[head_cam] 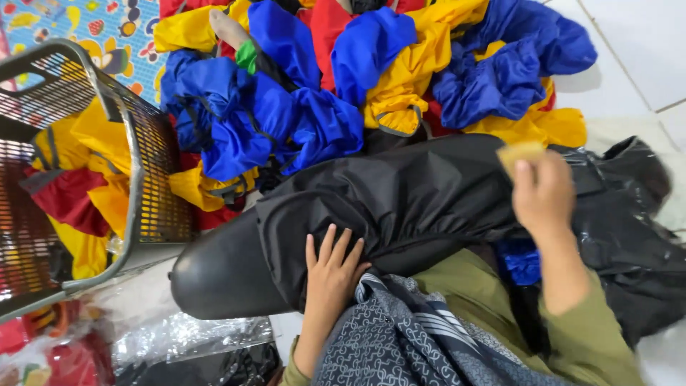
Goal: Trimming loose threads from fabric covers using scissors and fitting them onto a motorcycle seat.
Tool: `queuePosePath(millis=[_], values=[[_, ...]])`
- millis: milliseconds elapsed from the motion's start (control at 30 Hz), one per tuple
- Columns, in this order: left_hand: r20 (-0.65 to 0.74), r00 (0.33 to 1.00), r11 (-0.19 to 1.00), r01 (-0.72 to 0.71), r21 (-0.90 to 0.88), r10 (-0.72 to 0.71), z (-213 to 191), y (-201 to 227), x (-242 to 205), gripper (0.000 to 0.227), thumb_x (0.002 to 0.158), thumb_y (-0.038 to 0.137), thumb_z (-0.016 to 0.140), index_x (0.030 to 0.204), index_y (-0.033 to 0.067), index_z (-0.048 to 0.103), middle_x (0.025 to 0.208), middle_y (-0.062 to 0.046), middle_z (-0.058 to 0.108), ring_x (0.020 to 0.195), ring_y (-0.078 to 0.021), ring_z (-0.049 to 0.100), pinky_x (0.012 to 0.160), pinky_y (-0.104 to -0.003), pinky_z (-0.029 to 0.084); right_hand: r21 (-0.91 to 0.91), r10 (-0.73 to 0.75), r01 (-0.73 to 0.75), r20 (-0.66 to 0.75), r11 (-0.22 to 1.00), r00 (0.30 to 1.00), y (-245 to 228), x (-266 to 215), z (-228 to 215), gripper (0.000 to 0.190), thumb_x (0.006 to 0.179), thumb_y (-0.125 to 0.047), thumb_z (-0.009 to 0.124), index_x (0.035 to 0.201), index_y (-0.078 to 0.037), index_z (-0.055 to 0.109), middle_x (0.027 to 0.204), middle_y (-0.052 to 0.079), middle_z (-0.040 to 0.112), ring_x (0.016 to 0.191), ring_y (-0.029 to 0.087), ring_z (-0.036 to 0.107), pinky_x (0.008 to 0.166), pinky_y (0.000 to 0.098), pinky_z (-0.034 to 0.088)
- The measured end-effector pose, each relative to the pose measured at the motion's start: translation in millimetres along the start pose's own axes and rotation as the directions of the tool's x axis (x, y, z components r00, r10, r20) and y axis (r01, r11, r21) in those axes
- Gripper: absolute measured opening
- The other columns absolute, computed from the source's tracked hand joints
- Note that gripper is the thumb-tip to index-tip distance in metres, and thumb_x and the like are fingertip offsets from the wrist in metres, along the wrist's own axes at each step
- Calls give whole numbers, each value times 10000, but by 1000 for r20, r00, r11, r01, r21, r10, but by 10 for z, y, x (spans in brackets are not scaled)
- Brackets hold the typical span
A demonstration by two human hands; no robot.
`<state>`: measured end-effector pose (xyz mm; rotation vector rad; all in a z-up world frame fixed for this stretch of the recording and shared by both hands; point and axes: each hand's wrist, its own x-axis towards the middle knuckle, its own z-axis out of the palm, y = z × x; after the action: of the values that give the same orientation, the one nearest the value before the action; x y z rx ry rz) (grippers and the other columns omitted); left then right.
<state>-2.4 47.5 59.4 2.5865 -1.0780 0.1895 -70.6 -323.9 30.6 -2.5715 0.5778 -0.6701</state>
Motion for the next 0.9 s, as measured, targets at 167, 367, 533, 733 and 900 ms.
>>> queuePosePath(millis=[167,367,533,733,900], values=[[-71,997,998,-19,-53,15,-238,275,181,615,841,470,761,1293,65,659,1482,-140,539,1421,-365,448,1186,-631,254,465,549,-749,509,472,662,1133,-573,-119,435,1006,-248,655,1338,12,549,1126,112,606,920,186,567,798,318,484],[34,935,926,-345,-153,354,53,680,565,867,693,337,866,1464,126,531,1571,-132,454,1483,-324,385,1205,-558,245,576,349,-796,719,184,601,1768,-923,383,582,896,-65,609,1455,34,485,1310,134,552,1186,213,472,1063,323,334],[155,888,894,-401,-201,433,1117,858,400,1007,703,449,836,1568,140,423,1664,-196,324,1560,-384,263,1239,-626,176,619,360,-736,644,272,675,1658,-814,158,543,863,48,642,1396,44,538,1256,123,600,1105,207,534,971,305,406],[196,889,911,-399,-108,413,1484,901,293,1043,753,475,819,1622,187,319,1665,-211,317,1542,-430,298,1226,-671,226,784,294,-490,400,381,868,1195,-558,398,678,750,44,730,1393,-47,532,1381,22,559,1315,151,502,1205,317,336],[-25,884,880,-466,-85,466,1439,810,297,871,610,454,900,1354,129,586,1386,-216,586,1377,-431,526,1178,-711,345,747,69,-394,426,536,902,-470,-215,830,567,686,-108,975,1143,-112,639,978,-14,598,965,86,586,900,281,468]])
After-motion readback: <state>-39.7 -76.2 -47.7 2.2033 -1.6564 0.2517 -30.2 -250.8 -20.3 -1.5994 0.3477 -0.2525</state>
